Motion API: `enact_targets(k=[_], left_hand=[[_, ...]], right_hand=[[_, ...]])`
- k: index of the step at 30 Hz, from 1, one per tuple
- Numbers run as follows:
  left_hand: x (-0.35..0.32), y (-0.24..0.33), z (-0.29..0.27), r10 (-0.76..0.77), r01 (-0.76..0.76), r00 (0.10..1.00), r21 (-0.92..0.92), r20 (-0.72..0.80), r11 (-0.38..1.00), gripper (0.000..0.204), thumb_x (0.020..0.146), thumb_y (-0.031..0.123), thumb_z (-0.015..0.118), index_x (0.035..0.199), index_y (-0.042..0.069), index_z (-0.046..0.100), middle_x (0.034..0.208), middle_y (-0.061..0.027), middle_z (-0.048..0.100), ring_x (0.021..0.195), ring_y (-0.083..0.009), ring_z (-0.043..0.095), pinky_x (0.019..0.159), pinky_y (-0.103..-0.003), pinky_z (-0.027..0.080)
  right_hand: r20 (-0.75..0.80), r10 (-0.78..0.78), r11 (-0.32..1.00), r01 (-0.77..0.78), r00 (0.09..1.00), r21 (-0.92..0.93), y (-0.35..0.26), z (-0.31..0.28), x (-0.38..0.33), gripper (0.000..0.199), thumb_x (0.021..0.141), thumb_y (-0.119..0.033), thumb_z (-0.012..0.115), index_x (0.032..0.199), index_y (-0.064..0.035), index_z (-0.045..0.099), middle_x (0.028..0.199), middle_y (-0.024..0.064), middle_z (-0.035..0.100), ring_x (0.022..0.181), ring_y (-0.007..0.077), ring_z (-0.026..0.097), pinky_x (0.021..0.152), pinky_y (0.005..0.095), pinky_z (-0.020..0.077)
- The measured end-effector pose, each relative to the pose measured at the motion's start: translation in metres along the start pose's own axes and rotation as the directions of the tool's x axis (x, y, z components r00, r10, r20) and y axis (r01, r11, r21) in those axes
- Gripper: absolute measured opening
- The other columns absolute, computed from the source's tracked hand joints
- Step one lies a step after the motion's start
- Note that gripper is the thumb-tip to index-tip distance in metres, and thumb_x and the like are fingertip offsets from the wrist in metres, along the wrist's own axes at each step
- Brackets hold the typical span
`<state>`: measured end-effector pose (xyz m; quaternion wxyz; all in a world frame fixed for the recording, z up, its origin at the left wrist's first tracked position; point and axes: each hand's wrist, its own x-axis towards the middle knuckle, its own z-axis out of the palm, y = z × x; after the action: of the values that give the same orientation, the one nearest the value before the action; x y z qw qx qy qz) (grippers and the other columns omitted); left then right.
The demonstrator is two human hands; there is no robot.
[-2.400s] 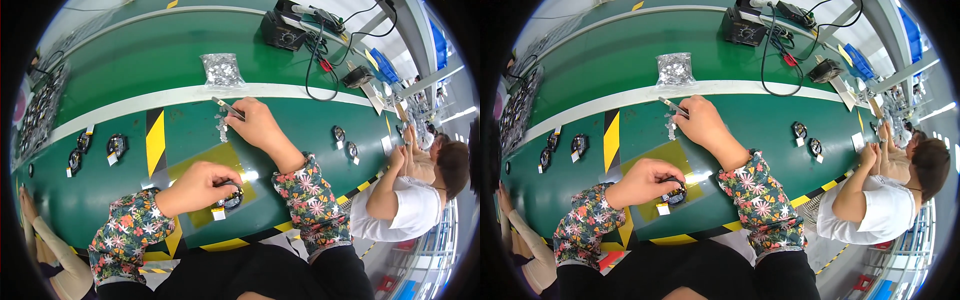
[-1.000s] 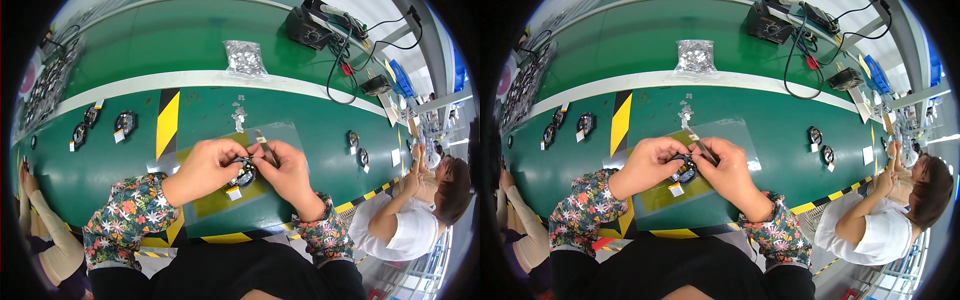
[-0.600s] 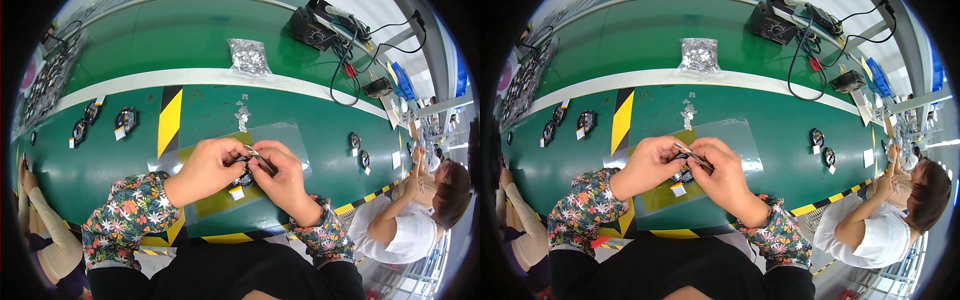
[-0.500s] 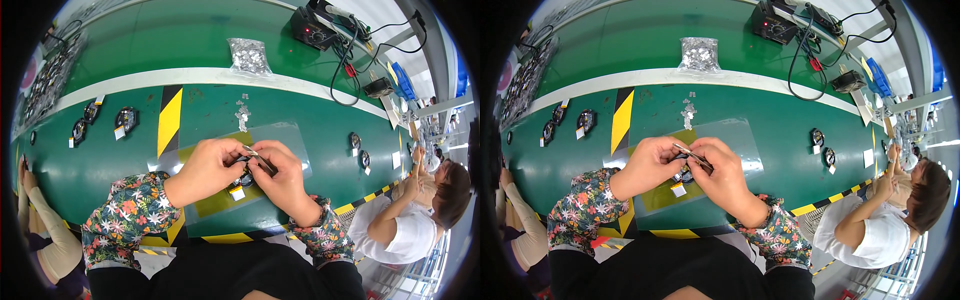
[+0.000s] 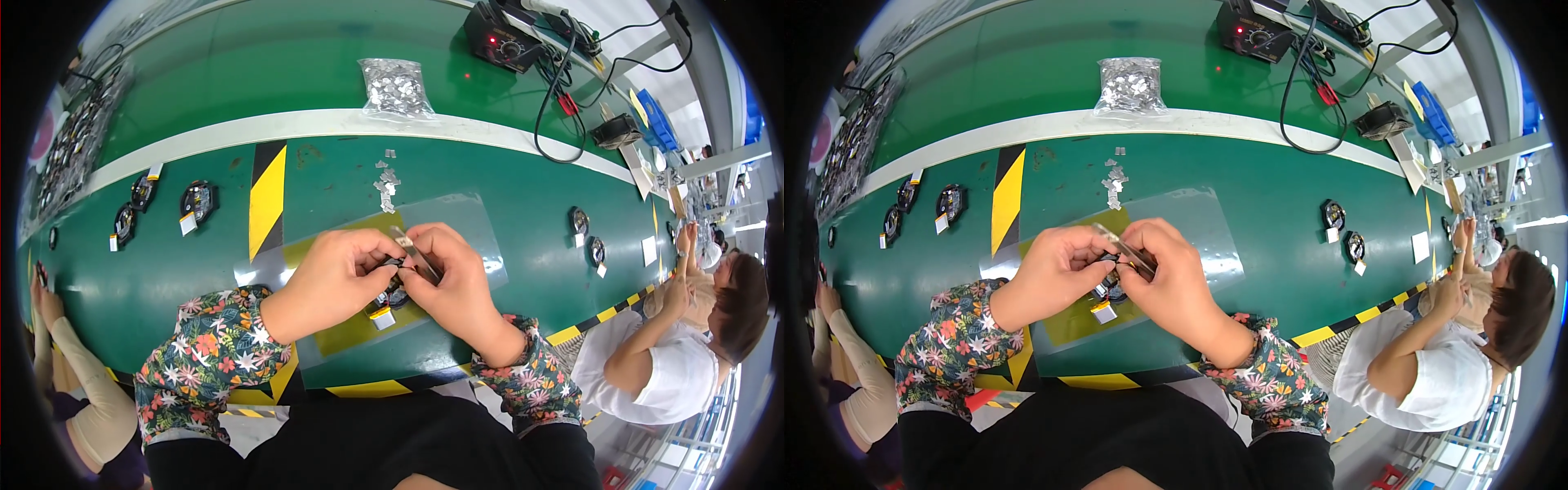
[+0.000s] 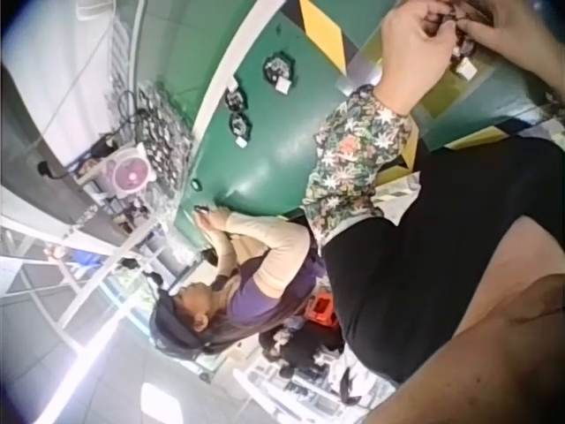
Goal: The person assembles electronic components onto PCBs using tweezers.
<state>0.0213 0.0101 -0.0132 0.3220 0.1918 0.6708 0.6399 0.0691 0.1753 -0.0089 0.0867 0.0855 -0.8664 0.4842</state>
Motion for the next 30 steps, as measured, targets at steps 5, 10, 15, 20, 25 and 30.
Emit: enact_targets(k=[5, 10, 15, 20, 25, 30], left_hand=[[-0.002, 0.0, 0.003, -0.017, 0.017, 1.0, 0.018, 0.006, 1.0, 0.019, 0.08, -0.006, 0.052, 0.098, -0.005, 0.057, 0.088, -0.0037, 0.06, 0.076, -0.0042, 0.055, 0.065, -0.019, 0.046], [0.001, -0.002, 0.004, -0.038, 0.037, 0.998, 0.035, 0.041, 0.999, 0.024, 0.08, -0.007, 0.052, 0.103, -0.004, 0.056, 0.092, -0.0039, 0.06, 0.08, -0.0048, 0.056, 0.069, -0.02, 0.046], [0.001, 0.002, 0.002, -0.027, 0.028, 0.996, -0.008, 0.085, 1.0, 0.025, 0.08, -0.006, 0.054, 0.105, -0.004, 0.055, 0.092, -0.0039, 0.059, 0.079, -0.0047, 0.055, 0.069, -0.019, 0.046], [0.0, 0.006, 0.003, -0.045, 0.047, 0.992, -0.009, 0.116, 0.999, 0.019, 0.079, -0.005, 0.057, 0.099, -0.003, 0.059, 0.088, -0.0028, 0.059, 0.075, -0.0045, 0.055, 0.065, -0.019, 0.046], [-0.002, 0.008, 0.0, -0.008, -0.016, 0.98, 0.12, 0.199, 0.993, 0.014, 0.078, -0.002, 0.06, 0.091, 0.001, 0.063, 0.079, -0.0016, 0.057, 0.066, -0.0052, 0.052, 0.058, -0.019, 0.043], [-0.004, 0.011, 0.004, -0.026, -0.006, 0.966, 0.123, 0.258, 0.992, 0.016, 0.077, 0.002, 0.062, 0.092, 0.004, 0.064, 0.074, -0.0003, 0.057, 0.062, -0.0053, 0.048, 0.054, -0.021, 0.039]], right_hand=[[0.258, 0.344, 0.887, -0.403, 0.903, 0.228, -0.001, -0.009, 0.005, 0.02, 0.071, 0.003, 0.06, 0.088, -0.0021, 0.051, 0.076, -0.0035, 0.048, 0.064, 0.0021, 0.043, 0.056, 0.0169, 0.0351], [0.306, 0.371, 0.833, -0.46, 0.877, 0.307, 0.0, -0.014, 0.005, 0.023, 0.07, 0.005, 0.06, 0.09, -0.004, 0.052, 0.074, -0.005, 0.046, 0.061, 0.0019, 0.041, 0.054, 0.0171, 0.0334], [0.292, 0.352, 0.71, -0.457, 0.889, 0.536, 0.009, -0.024, 0.003, 0.015, 0.077, 0.001, 0.058, 0.09, -0.0017, 0.052, 0.071, -0.0031, 0.047, 0.059, 0.0042, 0.042, 0.053, 0.0184, 0.0342], [0.168, 0.409, 0.468, -0.364, 0.897, 0.805, 0.017, -0.033, 0.002, 0.024, 0.089, -0.022, 0.047, 0.085, 0.0007, 0.053, 0.087, 0.0069, 0.052, 0.066, 0.011, 0.046, 0.056, 0.0213, 0.0355], [0.111, 0.372, 0.563, -0.319, 0.921, 0.762, 0.011, -0.043, -0.006, 0.031, 0.092, -0.03, 0.04, 0.081, -0.0031, 0.051, 0.086, 0.0094, 0.052, 0.069, 0.0129, 0.046, 0.058, 0.0217, 0.0363], [0.216, 0.428, 0.464, -0.418, 0.878, 0.781, 0.02, -0.043, -0.022, 0.028, 0.092, -0.03, 0.043, 0.083, -0.0042, 0.05, 0.085, 0.0094, 0.054, 0.064, 0.0115, 0.05, 0.056, 0.0221, 0.0416]])
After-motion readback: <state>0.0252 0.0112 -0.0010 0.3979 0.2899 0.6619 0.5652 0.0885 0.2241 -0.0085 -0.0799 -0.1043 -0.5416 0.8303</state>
